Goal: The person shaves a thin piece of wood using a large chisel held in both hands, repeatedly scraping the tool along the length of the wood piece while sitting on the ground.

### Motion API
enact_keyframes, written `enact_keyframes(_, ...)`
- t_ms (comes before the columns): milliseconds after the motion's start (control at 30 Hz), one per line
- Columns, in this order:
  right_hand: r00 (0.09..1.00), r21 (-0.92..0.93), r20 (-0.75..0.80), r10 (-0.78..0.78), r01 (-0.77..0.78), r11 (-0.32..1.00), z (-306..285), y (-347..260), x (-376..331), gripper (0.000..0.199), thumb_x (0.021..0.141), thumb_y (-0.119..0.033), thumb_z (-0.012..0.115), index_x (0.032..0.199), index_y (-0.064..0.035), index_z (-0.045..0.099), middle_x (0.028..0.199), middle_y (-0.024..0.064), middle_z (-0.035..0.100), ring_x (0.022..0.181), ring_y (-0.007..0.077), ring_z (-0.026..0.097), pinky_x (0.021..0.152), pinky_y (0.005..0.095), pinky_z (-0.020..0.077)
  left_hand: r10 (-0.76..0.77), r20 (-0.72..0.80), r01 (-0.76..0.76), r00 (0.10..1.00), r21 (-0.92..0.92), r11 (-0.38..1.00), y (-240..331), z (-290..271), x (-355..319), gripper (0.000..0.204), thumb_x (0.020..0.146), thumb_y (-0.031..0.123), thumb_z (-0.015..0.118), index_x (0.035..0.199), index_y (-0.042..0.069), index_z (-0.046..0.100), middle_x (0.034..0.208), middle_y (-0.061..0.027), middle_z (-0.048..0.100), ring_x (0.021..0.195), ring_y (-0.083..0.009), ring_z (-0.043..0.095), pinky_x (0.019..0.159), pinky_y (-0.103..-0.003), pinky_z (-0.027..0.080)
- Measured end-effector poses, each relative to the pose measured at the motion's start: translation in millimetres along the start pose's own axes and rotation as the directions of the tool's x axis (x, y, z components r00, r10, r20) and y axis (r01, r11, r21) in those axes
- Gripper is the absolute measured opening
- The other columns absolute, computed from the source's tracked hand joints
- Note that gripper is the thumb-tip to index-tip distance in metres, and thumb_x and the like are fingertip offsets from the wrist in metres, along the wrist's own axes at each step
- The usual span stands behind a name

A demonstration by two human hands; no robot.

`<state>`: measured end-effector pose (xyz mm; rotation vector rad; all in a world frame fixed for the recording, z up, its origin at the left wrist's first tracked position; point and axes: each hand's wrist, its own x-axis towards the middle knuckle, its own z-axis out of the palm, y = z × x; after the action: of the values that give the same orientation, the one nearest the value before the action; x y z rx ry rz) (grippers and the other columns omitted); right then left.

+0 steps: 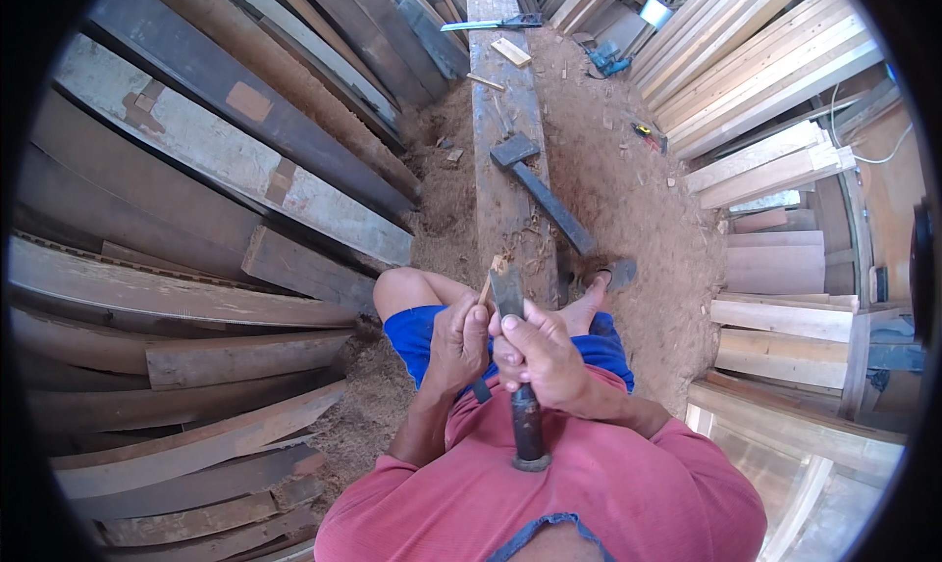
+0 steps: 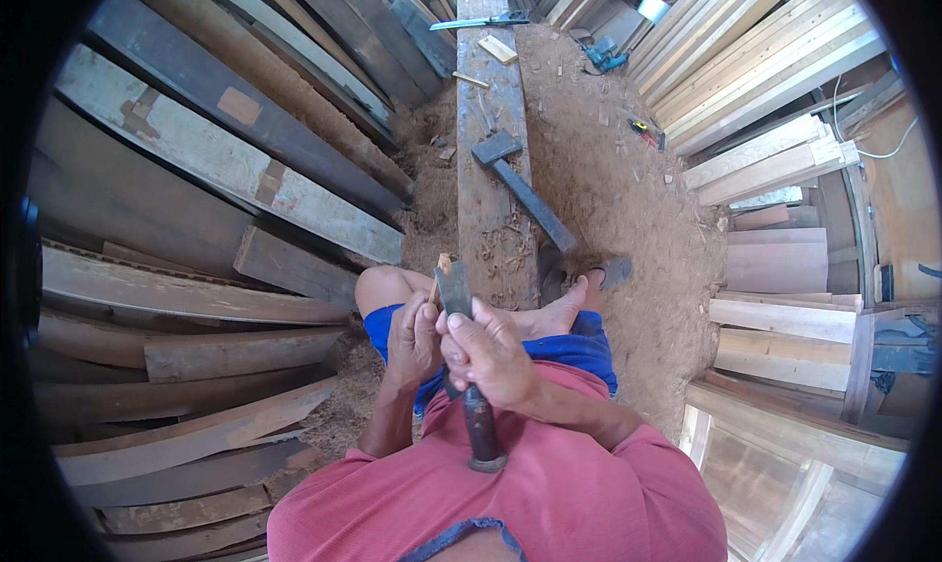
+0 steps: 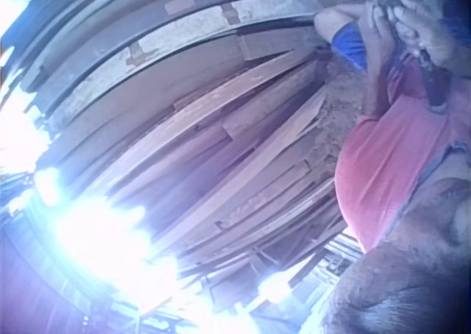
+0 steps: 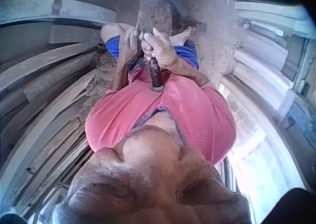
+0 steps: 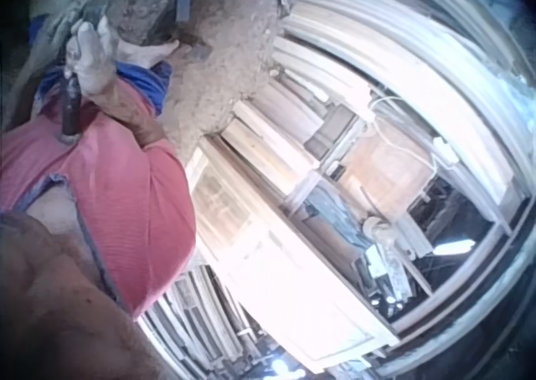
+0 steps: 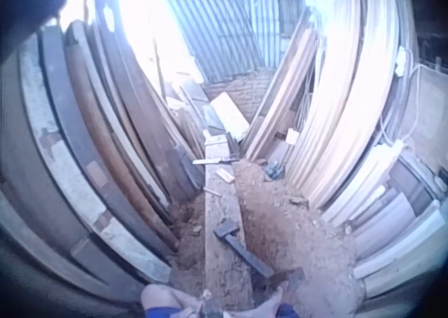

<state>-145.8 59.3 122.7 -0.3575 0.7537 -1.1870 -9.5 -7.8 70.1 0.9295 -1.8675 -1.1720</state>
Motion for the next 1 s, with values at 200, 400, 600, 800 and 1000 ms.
enact_keyframes(200,0.999,0.019,-0.033,-0.006,0.006,1.0,-3,6,1,0.019,0.1,-0.025,0.046,0.1,-0.0065,0.049,0.067,-0.0029,0.042,0.048,0.0044,0.038,0.046,0.0244,0.0418,-0.079,0.022,0.08,0.997,-0.067,0.995,5,-1,-6,0.029,0.101,0.018,0.04,0.085,-0.002,0.053,0.069,-0.0141,0.05,0.058,-0.03,0.053,0.054,-0.038,0.039)
enact_keyframes(400,0.83,-0.036,-0.175,-0.53,0.533,0.845,-25,-38,-28,0.016,0.101,-0.024,0.046,0.093,-0.0097,0.046,0.058,-0.0048,0.039,0.04,0.0039,0.034,0.037,0.0228,0.0391,-0.021,0.25,0.04,0.968,-0.073,0.997,-25,2,-76,0.033,0.099,0.022,0.04,0.076,0.003,0.053,0.062,-0.0092,0.044,0.056,-0.021,0.047,0.054,-0.038,0.038)
enact_keyframes(600,0.974,0.114,-0.202,-0.105,0.129,0.985,-33,-16,11,0.014,0.101,-0.021,0.046,0.103,-0.0072,0.047,0.071,-0.0012,0.045,0.052,0.0051,0.041,0.049,0.0253,0.0423,-0.181,-0.024,0.18,0.983,-0.034,0.983,-50,2,-33,0.04,0.104,0.037,0.038,0.085,0.006,0.054,0.056,0.0049,0.038,0.048,-0.0081,0.036,0.045,-0.025,0.028)
enact_keyframes(800,0.991,0.127,0.052,0.122,-0.127,0.984,10,9,33,0.013,0.1,-0.02,0.045,0.102,-0.0082,0.048,0.069,-0.0028,0.043,0.051,0.0046,0.039,0.049,0.0247,0.0426,-0.334,0.076,0.298,0.94,-0.661,0.688,-41,-6,36,0.027,0.104,0.024,0.04,0.087,0.008,0.053,0.069,0.0054,0.047,0.061,-0.0025,0.04,0.053,-0.021,0.035)
enact_keyframes(1000,0.994,0.071,0.033,0.104,-0.107,0.992,9,15,17,0.015,0.1,-0.022,0.044,0.101,-0.0073,0.048,0.068,-0.0029,0.041,0.048,0.0042,0.036,0.049,0.0245,0.0413,-0.187,0.013,0.182,0.982,-0.293,0.939,-19,-9,17,0.027,0.105,0.023,0.038,0.097,0.004,0.056,0.074,0.0028,0.05,0.069,-0.0054,0.046,0.061,-0.022,0.039)
